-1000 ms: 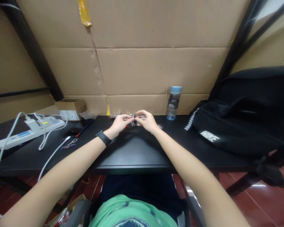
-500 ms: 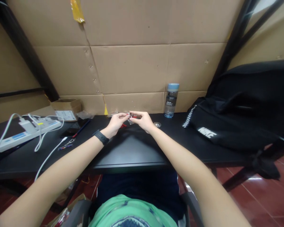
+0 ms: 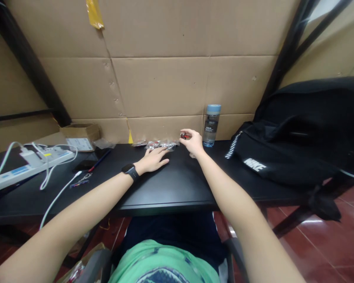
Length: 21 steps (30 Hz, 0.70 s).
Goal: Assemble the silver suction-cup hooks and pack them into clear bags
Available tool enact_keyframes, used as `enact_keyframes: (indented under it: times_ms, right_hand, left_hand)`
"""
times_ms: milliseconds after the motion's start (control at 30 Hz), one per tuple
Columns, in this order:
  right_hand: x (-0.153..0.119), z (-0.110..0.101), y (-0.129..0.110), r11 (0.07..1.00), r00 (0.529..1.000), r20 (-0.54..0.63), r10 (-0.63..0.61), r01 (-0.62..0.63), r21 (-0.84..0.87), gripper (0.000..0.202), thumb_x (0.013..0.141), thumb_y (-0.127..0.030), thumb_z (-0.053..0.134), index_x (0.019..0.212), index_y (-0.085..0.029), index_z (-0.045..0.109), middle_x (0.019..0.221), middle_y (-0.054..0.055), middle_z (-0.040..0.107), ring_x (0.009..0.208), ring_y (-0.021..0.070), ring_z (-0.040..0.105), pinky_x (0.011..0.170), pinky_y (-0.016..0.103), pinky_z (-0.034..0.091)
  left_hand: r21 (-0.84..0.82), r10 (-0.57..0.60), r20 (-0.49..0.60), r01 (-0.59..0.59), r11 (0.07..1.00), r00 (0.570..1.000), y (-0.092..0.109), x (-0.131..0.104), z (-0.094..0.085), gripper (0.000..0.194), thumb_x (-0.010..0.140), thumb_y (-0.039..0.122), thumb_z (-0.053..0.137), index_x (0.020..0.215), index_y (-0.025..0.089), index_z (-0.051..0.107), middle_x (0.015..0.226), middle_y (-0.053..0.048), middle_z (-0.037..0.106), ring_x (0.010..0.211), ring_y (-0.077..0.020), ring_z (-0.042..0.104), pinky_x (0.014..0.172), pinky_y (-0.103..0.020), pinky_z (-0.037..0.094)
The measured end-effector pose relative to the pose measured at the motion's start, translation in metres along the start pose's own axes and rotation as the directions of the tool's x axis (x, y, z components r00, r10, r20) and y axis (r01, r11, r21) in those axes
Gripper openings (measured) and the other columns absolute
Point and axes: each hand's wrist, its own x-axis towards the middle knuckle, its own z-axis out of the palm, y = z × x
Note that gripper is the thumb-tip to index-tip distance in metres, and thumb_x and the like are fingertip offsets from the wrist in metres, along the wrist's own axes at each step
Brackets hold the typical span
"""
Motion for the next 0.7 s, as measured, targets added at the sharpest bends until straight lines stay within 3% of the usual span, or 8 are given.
enact_keyframes:
  times_ms: [167,333,400,533,700]
  right_hand:
    - [0.003,-0.005,0.005,0.999,0.999,0.04,-0.011,0.012,-0.035,0.041,0.07,-0.022,0.081,0.111,-0.018,0.077,0.102,0.007,0.08,0.098,0.0243,0.076,0.096,0.039,0.061]
    - [0.003,-0.001,0.001,0.998,0.998,0.065,-0.025,0.028,-0.057,0.04,0.07,-0.021,0.081,0.11,-0.019,0.078,0.106,0.008,0.08,0.1,0.0245,0.076,0.096,0.038,0.06]
    - [0.003,-0.001,0.002,0.997,0.997,0.073,-0.023,0.028,-0.073,0.041,0.07,-0.02,0.081,0.111,-0.019,0.078,0.106,0.008,0.08,0.1,0.0245,0.076,0.096,0.038,0.06]
    - [0.004,-0.003,0.007,0.992,0.994,0.105,-0.002,0.016,-0.127,0.041,0.072,-0.022,0.081,0.113,-0.018,0.078,0.105,0.008,0.08,0.097,0.0241,0.077,0.093,0.037,0.061]
    - [0.003,-0.009,0.006,0.973,0.978,0.208,0.029,0.021,-0.231,0.042,0.073,-0.025,0.082,0.114,-0.016,0.079,0.105,0.01,0.081,0.091,0.0242,0.077,0.088,0.035,0.06]
  left_hand:
    - [0.153,0.019,0.01,-0.02,0.988,1.0,0.009,0.001,0.003,0.04,0.092,0.04,0.064,0.129,0.027,0.065,0.135,-0.012,0.065,0.129,-0.0352,0.055,0.114,-0.051,0.033]
    - [0.24,-0.097,-0.19,0.142,0.96,0.977,0.01,0.008,-0.002,0.062,0.095,0.032,0.056,0.153,0.018,0.039,0.149,-0.024,0.049,0.14,-0.0414,0.042,0.115,-0.056,0.027]
    - [0.25,-0.128,-0.207,0.179,0.952,0.97,0.004,0.013,-0.003,0.066,0.096,0.035,0.055,0.155,0.014,0.035,0.151,-0.027,0.047,0.142,-0.044,0.04,0.115,-0.06,0.025]
    - [0.244,-0.044,-0.013,0.046,0.969,0.999,-0.009,0.016,-0.003,0.059,0.092,0.04,0.064,0.146,0.022,0.052,0.15,-0.019,0.056,0.139,-0.0397,0.048,0.114,-0.058,0.029]
    - [0.178,0.116,0.206,-0.154,0.972,0.972,-0.002,0.008,0.0,0.042,0.101,0.042,0.052,0.142,0.035,0.059,0.147,-0.007,0.062,0.132,-0.0299,0.058,0.111,-0.047,0.036]
